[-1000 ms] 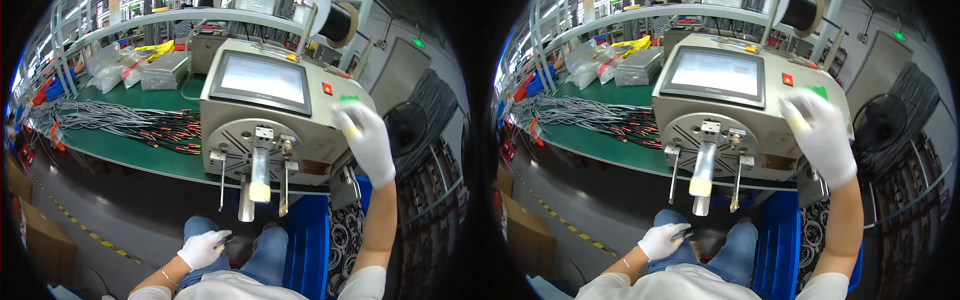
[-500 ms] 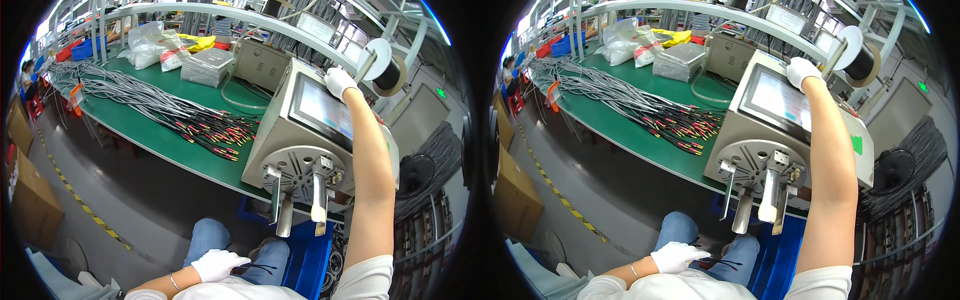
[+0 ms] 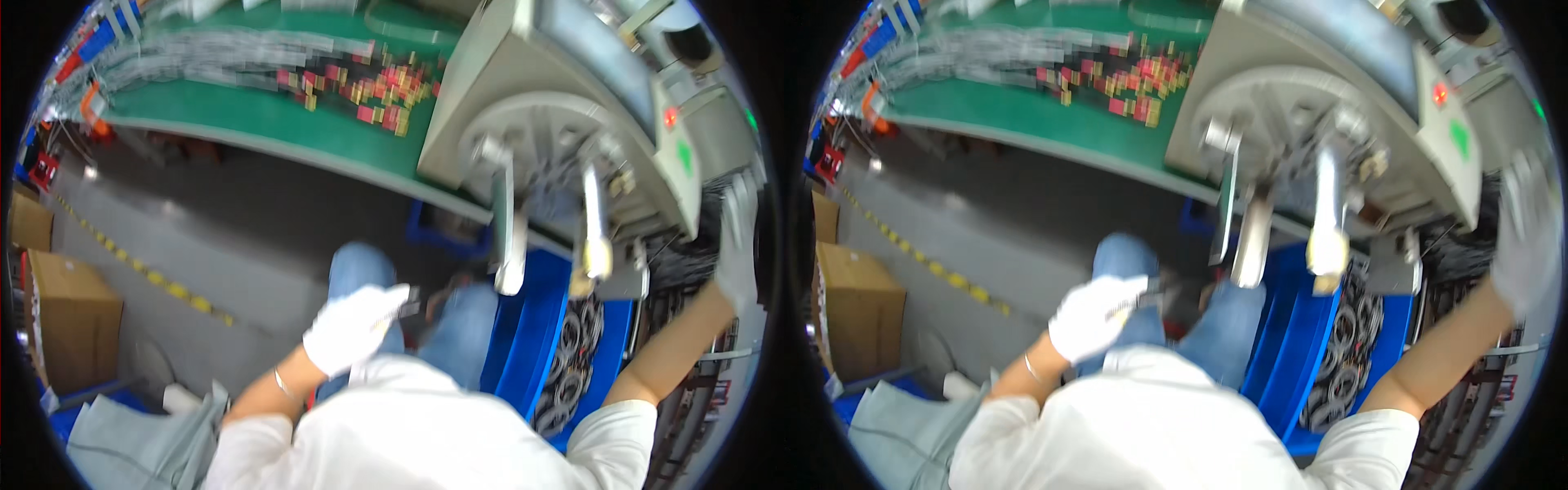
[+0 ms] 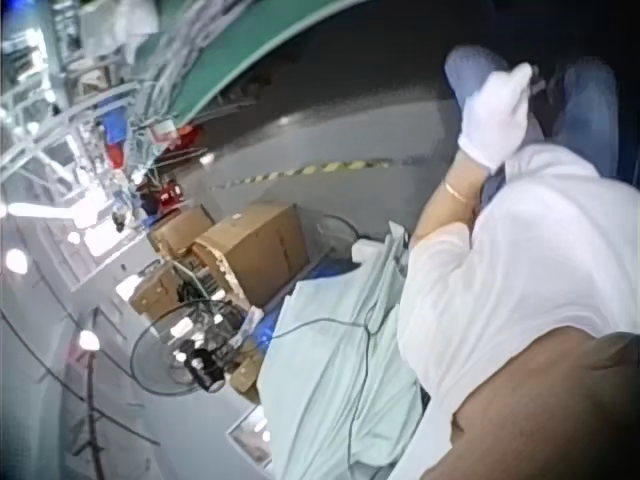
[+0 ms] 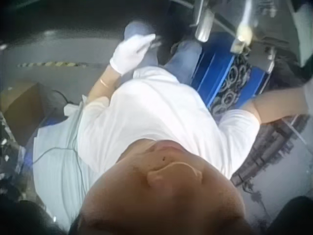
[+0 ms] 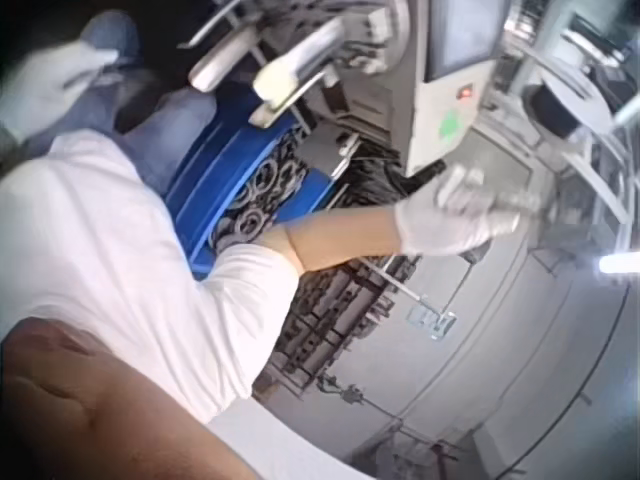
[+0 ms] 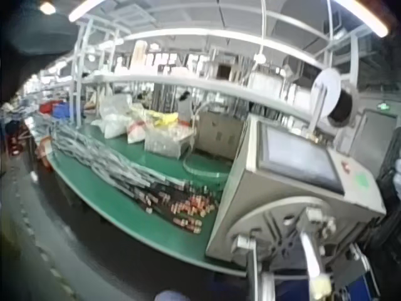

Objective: Use a specialized machine to wind electrical cables into coils and secure them.

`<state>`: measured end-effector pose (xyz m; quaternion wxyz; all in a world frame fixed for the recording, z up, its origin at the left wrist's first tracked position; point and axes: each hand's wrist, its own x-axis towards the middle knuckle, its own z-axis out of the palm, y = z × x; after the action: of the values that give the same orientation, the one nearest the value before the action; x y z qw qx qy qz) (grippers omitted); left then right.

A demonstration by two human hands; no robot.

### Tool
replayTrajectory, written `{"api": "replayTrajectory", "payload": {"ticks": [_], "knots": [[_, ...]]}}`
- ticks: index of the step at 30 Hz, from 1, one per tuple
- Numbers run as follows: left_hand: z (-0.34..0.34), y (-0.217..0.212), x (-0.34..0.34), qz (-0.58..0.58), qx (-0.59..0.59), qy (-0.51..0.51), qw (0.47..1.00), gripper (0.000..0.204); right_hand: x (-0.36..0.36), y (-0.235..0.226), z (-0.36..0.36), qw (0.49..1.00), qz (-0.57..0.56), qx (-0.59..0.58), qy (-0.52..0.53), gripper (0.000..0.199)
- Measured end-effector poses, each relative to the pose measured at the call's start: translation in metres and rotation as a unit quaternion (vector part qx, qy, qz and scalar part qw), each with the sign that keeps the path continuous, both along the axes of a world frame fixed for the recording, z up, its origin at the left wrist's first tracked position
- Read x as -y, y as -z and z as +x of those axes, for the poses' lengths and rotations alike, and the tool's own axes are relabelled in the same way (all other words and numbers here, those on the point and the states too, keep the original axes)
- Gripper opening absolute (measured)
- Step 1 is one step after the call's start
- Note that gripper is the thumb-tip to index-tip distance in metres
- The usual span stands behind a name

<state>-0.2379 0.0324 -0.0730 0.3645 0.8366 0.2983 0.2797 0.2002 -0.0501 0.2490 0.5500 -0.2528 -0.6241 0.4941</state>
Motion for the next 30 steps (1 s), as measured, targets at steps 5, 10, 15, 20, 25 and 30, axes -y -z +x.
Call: {"api": "replayTrajectory", "payload": {"ticks": [5,10,15,20,25,30], "knots": [[0.007,-0.025,-0.025,-0.08,0.043,0.013,0.996,0.034,0.125,0.129,-0.058,0.966,-0.023,-0.186,0.176,0.05],[0.018,-0.047,-0.032,-0.295,-0.021,0.093,0.951,0.031,0.164,0.21,-0.144,0.885,-0.096,-0.241,0.387,0.024],[0.053,-0.052,-0.019,-0.313,-0.041,0.187,0.93,0.033,0.184,0.232,-0.16,0.923,-0.188,0.072,0.327,0.029],[0.072,-0.06,-0.001,-0.35,-0.043,0.23,0.907,0.036,0.12,0.259,-0.183,0.762,-0.05,0.497,0.411,0.041],[0.077,-0.051,0.003,-0.425,-0.01,0.249,0.87,0.034,0.101,0.273,-0.179,0.754,-0.018,0.546,0.365,0.039],[0.083,-0.041,0.0,-0.416,0.039,0.255,0.872,0.033,0.09,0.302,-0.188,0.859,-0.176,0.275,0.395,0.028]]}}
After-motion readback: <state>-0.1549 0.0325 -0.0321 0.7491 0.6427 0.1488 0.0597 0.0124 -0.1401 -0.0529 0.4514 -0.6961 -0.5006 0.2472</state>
